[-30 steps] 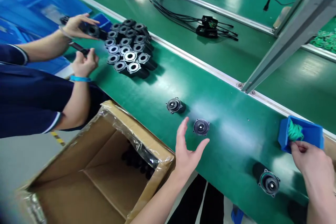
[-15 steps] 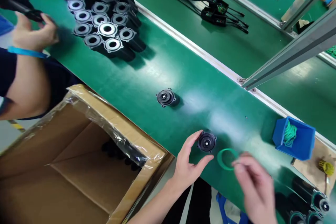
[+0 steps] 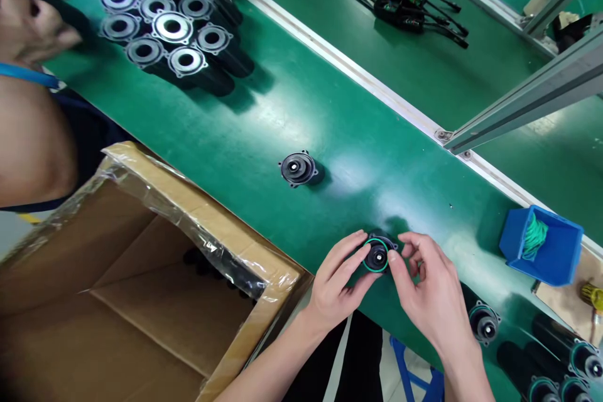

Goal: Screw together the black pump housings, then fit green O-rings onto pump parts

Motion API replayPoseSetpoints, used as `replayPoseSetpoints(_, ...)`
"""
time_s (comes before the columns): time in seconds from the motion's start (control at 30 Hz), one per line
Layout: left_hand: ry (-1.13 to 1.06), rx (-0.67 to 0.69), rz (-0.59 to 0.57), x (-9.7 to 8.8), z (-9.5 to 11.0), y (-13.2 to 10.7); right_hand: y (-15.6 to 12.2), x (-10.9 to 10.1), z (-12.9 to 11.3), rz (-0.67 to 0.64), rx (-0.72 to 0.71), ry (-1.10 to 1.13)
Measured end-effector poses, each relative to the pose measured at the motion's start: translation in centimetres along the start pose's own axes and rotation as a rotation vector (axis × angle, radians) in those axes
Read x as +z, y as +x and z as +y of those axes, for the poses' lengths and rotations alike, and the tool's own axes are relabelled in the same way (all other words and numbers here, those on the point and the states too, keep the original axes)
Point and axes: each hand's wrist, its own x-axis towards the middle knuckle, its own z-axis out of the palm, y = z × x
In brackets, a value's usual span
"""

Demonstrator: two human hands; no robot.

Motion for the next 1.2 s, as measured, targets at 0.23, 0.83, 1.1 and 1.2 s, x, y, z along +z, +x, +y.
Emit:
replayPoseSetpoints(0.23,-0.035,0.025,-0.057,-0.2,-0.8,0.3,1.7,-2.1,1.3,-0.240,-0.398,-0.369)
replayPoseSetpoints(0.83,-0.120,0.219,0.082,0.5,-1.7,1.5,-0.9,1.3,6.2,0.115,-0.819,-0.312)
replayPoseSetpoints(1.1,-0.129,0.220,0.103,0.8,-2.1,1.4,-1.0,1.5,6.9,0.068,-0.910,-0.361)
replayPoseSetpoints(1.2,-0.066,0.189,0.067,0.9,-2.3,0.9,-0.7,1.6,6.4,0.041,-0.946,-0.388)
